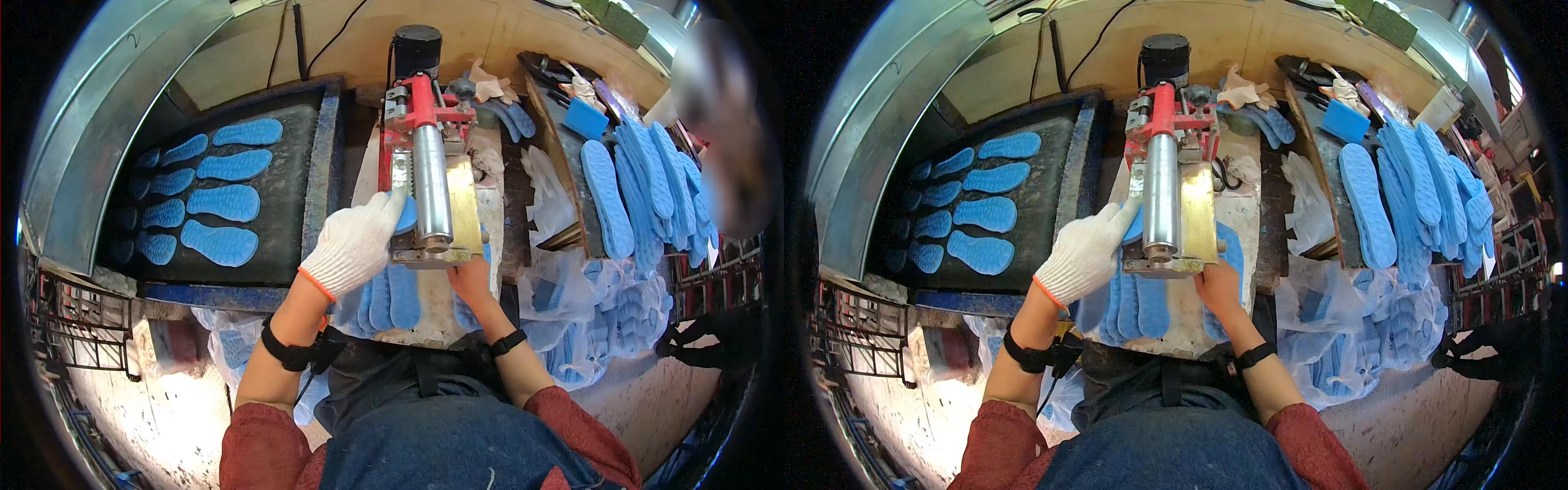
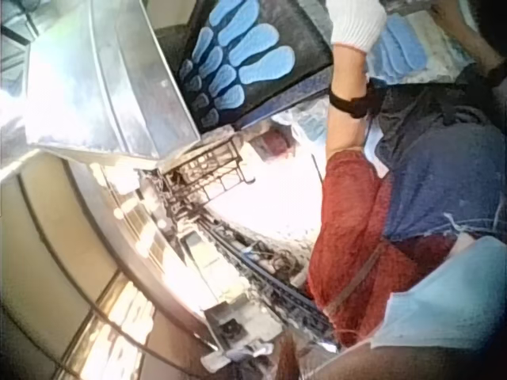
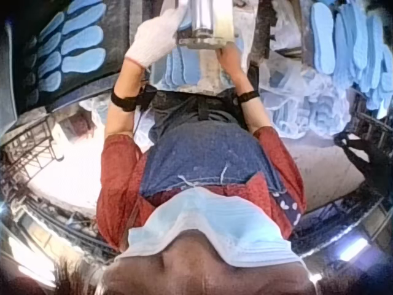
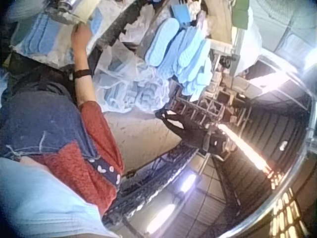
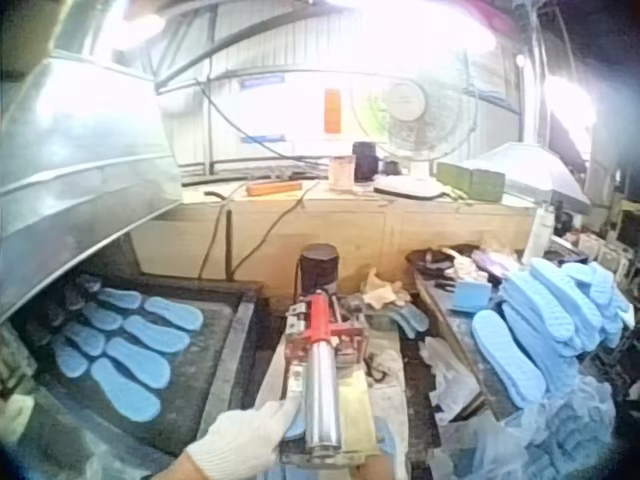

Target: Apply glue to shoe soles using a mechanical roller and stack them for processing.

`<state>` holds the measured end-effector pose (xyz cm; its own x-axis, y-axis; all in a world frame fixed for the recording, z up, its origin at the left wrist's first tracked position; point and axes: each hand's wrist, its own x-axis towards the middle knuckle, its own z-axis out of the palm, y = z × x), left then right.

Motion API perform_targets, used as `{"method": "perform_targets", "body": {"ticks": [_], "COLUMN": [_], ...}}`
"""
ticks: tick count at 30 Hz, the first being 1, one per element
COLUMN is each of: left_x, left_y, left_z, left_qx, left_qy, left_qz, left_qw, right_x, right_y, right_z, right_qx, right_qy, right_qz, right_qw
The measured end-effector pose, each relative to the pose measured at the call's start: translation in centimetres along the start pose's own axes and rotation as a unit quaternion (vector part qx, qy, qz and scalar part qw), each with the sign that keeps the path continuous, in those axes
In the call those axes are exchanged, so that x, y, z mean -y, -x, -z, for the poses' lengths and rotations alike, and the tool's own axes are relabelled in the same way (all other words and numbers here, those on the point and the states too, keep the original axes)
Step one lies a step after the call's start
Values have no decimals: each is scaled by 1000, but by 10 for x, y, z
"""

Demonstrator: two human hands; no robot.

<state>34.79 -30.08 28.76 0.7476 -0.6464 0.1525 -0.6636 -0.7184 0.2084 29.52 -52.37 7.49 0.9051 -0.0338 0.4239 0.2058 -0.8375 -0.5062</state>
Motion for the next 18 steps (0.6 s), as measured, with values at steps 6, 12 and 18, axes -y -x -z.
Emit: {"method": "perform_targets", "body": {"ticks": [6, 12, 18], "left_x": [37, 27, 11], "left_y": [25, 4, -19], "left_z": [-19, -27, -52], "left_qx": [-50, -263, -282], "left_qy": [534, 486, 775], "left_qz": [74, 265, 166], "left_qw": [841, 790, 541], "right_x": [4, 0, 10], "right_y": [-3, -1, -5], "right_z": [-1, 6, 2], "right_qx": [9, 17, -22], "right_qy": [-4, 18, -21], "right_qz": [-10, -28, -9], "right_qw": [1000, 999, 999]}}
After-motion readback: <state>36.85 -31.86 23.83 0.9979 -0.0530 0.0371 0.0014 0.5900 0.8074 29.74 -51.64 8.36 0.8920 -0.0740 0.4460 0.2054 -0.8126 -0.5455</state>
